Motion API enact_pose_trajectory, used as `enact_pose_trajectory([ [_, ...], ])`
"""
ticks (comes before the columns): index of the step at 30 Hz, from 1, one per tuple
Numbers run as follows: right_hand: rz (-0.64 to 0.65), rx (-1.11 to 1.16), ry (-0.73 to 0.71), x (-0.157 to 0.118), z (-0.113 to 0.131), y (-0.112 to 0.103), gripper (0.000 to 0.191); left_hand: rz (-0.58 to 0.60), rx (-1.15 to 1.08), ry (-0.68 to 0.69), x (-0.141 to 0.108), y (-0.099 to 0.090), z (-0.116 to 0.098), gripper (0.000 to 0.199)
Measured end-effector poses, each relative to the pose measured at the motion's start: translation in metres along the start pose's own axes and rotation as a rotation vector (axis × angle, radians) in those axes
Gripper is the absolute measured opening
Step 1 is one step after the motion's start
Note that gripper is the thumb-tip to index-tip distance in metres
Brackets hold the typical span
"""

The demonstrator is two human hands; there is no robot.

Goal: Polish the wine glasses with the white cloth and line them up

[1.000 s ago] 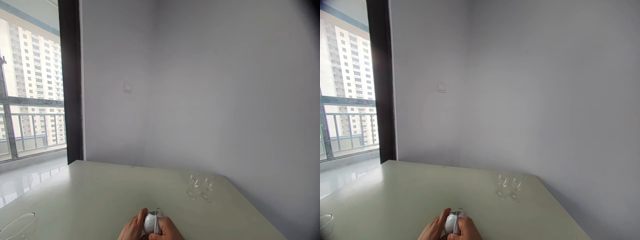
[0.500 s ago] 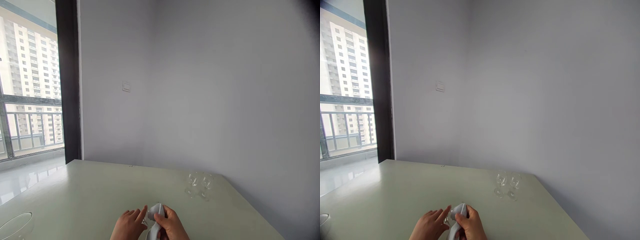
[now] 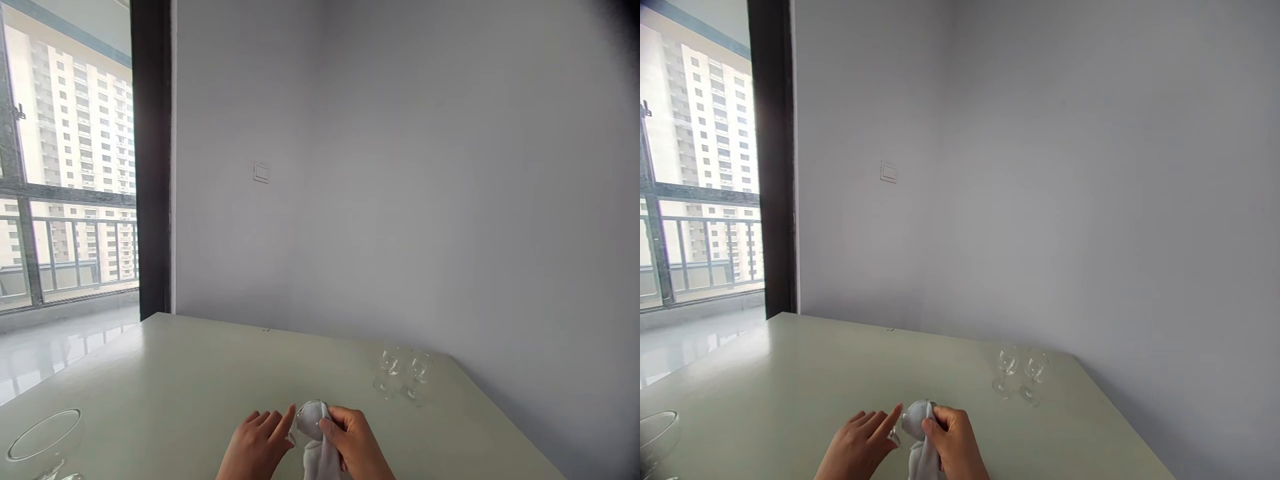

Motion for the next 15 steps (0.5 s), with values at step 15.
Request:
enact_pose_trajectory([
  [15, 0.261, 0.255, 0.105, -0.017, 0.007, 0.021, 0.019, 0.239, -0.48, -0.177, -0.002, 0.019, 0.004, 0.036],
])
Point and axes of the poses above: each hand's wrist, its own x-axis towards the middle knuckle, its own y-axis out of the palm, z = x × y, the point moved 6 cm from there along x, towards the middle knuckle, and after that the axes turned 5 degrees about x, right-handed, at the moved point
